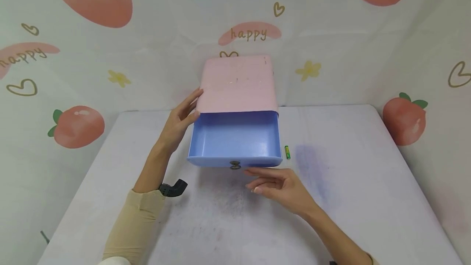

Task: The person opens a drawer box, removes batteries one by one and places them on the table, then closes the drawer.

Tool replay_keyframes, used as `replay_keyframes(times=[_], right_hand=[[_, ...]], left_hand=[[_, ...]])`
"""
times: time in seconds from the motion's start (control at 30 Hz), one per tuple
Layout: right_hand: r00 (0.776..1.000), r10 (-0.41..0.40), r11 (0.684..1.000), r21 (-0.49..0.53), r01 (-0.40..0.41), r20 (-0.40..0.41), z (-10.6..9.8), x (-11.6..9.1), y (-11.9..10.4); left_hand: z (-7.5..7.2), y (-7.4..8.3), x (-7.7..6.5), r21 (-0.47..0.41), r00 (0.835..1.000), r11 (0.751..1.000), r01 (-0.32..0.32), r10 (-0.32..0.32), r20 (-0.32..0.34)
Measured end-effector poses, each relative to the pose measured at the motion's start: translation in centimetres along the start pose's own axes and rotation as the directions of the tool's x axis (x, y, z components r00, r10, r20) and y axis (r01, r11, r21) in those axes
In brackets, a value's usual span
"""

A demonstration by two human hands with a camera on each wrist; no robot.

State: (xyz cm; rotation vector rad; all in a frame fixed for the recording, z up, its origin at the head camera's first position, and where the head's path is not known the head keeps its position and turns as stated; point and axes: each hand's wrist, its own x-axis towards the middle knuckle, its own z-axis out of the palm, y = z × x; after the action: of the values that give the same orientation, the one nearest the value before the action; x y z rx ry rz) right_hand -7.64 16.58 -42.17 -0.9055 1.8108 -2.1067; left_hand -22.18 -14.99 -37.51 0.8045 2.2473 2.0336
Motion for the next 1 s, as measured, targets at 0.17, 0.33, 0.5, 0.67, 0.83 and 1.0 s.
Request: replay_keyframes(times=[0.17, 0.33, 0.5, 0.67, 0.83, 1.0], right_hand=[[0.998, 0.061, 0.997, 0.034, -0.062, 0.018, 0.4, 0.3, 0.1], [0.996, 0.087, 0.994, 0.067, -0.088, 0.021, 0.7, 0.5, 0.4], [0.992, 0.123, 0.986, 0.110, -0.123, 0.012, 1.2, 0.8, 0.6], [0.994, 0.112, 0.986, 0.130, -0.109, -0.015, 1.8, 1.4, 0.8], [0.993, 0.116, 0.984, 0.141, -0.110, -0.037, 2.6, 1.9, 1.2], [0.994, 0.104, 0.983, 0.154, -0.096, -0.044, 3.3, 2.4, 1.6]], left_hand=[[0.0, 0.1, 0.0, -0.005, 1.000, 1.000, 0.005, -0.005, -0.004], [0.0, 0.1, 0.0, -0.004, 1.000, 1.000, 0.011, -0.011, -0.005], [0.0, 0.0, 0.1, -0.007, 1.000, 1.000, 0.001, -0.001, -0.003], [0.1, 0.1, 0.1, -0.005, 1.000, 1.000, -0.003, 0.003, -0.001], [0.0, 0.0, 0.1, -0.001, 1.000, 1.000, -0.001, 0.001, -0.004], [0.0, -0.1, 0.2, 0.004, 1.000, 1.000, -0.006, 0.006, -0.003]])
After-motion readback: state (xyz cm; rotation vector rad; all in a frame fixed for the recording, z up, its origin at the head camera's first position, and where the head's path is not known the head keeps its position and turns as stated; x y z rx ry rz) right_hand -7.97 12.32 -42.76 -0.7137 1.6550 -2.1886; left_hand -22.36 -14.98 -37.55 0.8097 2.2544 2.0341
